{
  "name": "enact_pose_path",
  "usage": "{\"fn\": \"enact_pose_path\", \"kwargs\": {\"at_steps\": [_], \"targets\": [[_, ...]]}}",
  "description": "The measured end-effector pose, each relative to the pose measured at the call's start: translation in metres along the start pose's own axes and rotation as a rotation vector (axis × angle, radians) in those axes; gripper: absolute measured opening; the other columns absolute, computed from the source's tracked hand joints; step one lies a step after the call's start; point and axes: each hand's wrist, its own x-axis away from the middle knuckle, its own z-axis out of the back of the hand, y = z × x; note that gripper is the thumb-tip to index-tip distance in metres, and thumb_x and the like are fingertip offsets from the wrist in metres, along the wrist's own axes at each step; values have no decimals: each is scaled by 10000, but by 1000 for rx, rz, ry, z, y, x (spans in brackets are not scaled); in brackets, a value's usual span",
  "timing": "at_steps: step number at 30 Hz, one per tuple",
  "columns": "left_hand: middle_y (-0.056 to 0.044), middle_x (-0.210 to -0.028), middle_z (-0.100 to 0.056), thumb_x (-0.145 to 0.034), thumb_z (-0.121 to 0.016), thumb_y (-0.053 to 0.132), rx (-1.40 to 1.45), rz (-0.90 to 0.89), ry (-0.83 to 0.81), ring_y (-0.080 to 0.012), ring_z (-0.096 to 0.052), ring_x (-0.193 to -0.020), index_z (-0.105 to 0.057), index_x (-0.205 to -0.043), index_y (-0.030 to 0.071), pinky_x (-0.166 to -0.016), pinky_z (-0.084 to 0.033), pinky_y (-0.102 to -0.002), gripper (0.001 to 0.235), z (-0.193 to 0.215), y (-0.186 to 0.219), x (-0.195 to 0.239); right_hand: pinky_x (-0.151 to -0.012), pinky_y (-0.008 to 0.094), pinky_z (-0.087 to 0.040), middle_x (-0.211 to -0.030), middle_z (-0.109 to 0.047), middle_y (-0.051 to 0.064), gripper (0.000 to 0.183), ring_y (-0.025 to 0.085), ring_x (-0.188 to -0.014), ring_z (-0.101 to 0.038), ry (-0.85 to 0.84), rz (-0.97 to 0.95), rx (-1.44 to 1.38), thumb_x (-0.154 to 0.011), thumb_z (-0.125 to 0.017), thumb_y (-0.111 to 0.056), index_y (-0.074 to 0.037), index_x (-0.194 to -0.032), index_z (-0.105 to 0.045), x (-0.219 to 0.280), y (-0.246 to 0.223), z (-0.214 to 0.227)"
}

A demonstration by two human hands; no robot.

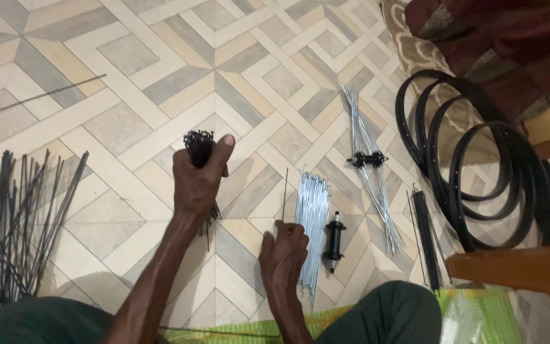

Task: The person inserts metal spokes into a bicycle hub, alternating between black and silver spokes. They arrange the spokes in a radial pattern and secure them into the hub's holes.

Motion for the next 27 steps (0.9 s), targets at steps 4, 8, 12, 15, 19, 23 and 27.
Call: {"fn": "enact_pose_path", "kwargs": {"at_steps": [4, 8, 12, 15, 19, 23, 27], "targets": [[-3, -485, -477, -929, -700, 462, -28, 65, -9, -106, -422, -447, -561, -551, 47, -445, -332, -310, 579, -1, -3, -1, -833, 482, -486, -1087, -631, 198, 251, 369, -971, -594, -54, 87, 3, -895, -657, -57, 8, -1137, -670, -3, -7, -2], [-5, -523, -581, -878, -702, 477, 6, 120, -67, -119, -531, -443, -632, -591, 53, -438, -441, -303, 517, -6, -9, -3, -801, 475, -484, -1045, -612, 267, 328, 400, -937, -590, 71, 136, 36, -822, -692, -32, 90, -1120, -630, -10, -9, -7], [-33, -540, -592, -860, -728, 535, -2, 204, 20, -127, -570, -472, -632, -623, 25, -466, -493, -307, 571, -10, -17, -4, -781, 418, -532, -941, -614, 209, 125, 326, -871, -629, -118, 44, 290, -915, -608, 39, 30, -1040, -598, -22, -7, -17], [-56, -518, -541, -856, -731, 575, -12, 340, 133, -157, -531, -453, -607, -611, -3, -449, -470, -328, 640, -11, -24, -5, -665, 442, -579, -978, -617, 261, 349, 382, -866, -663, -251, 57, 397, -850, -621, 75, 66, -1176, -497, -38, -9, -28], [-53, -519, -486, -872, -712, 594, 48, 383, 250, -178, -475, -453, -568, -623, 12, -434, -406, -349, 650, -6, -34, -8, -679, 483, -597, -966, -649, 332, 637, 436, -850, -693, -475, 0, 393, -801, -702, 29, 129, -1323, -350, -64, -23, -37], [-8, -568, -575, -861, -742, 578, 66, 243, 392, -135, -520, -551, -647, -653, 65, -527, -444, -314, 562, -1, -46, -15, -738, 495, -588, -912, -695, 285, 591, 428, -844, -705, -603, -19, 341, -840, -674, -33, 104, -1330, -373, -89, -36, -20], [-23, -652, -520, -899, -761, 561, 95, 293, 365, -163, -489, -622, -593, -744, 20, -572, -420, -359, 587, 0, -60, -20, -732, 421, -567, -828, -749, 203, 354, 311, -774, -740, -577, -5, -219, -836, -646, -112, -1, -1172, -623, -96, -52, 12]]}}
